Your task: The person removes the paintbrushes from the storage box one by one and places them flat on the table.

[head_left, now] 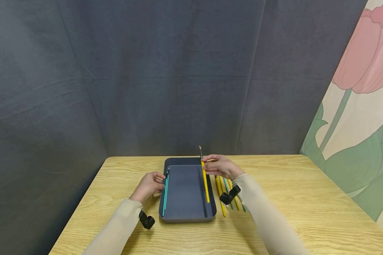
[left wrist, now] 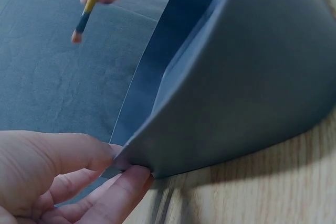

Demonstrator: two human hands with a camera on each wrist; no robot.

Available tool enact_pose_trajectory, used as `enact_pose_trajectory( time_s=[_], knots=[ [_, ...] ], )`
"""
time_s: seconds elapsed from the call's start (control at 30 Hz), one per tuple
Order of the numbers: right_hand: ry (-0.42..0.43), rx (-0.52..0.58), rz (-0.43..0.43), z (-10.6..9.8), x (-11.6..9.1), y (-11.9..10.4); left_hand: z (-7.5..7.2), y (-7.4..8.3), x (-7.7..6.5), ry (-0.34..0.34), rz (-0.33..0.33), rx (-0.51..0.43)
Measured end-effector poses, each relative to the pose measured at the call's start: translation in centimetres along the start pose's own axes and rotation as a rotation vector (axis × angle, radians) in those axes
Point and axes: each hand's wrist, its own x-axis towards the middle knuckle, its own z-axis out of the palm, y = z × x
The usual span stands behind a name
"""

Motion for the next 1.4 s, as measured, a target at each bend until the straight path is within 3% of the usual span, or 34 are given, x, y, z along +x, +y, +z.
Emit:
enact_pose_trajectory(
  time_s=[0.3,0.57,0.77,0.97,1.4],
  knots=[
    [0.020,-0.064,0.008,-5.7,-2.2,0.8,0.1,-0.2,0.1,-0.003,-0.004,0.006],
    [0.071,-0.123,0.082,-9.0,-3.3,2.6,0.0,-0.1,0.0,-0.002,-0.001,-0.001],
    [0.091,-0.093,0.131,-10.5,-3.7,4.1,0.0,-0.1,0.0,0.000,-0.001,-0.002],
    [0.105,-0.146,0.132,-11.7,-3.9,5.5,0.2,-0.2,0.1,0.003,-0.001,0.003],
    [0.129,-0.189,0.180,-12.2,-3.7,6.5,0.2,-0.3,0.2,0.008,-0.004,0.008]
  ],
)
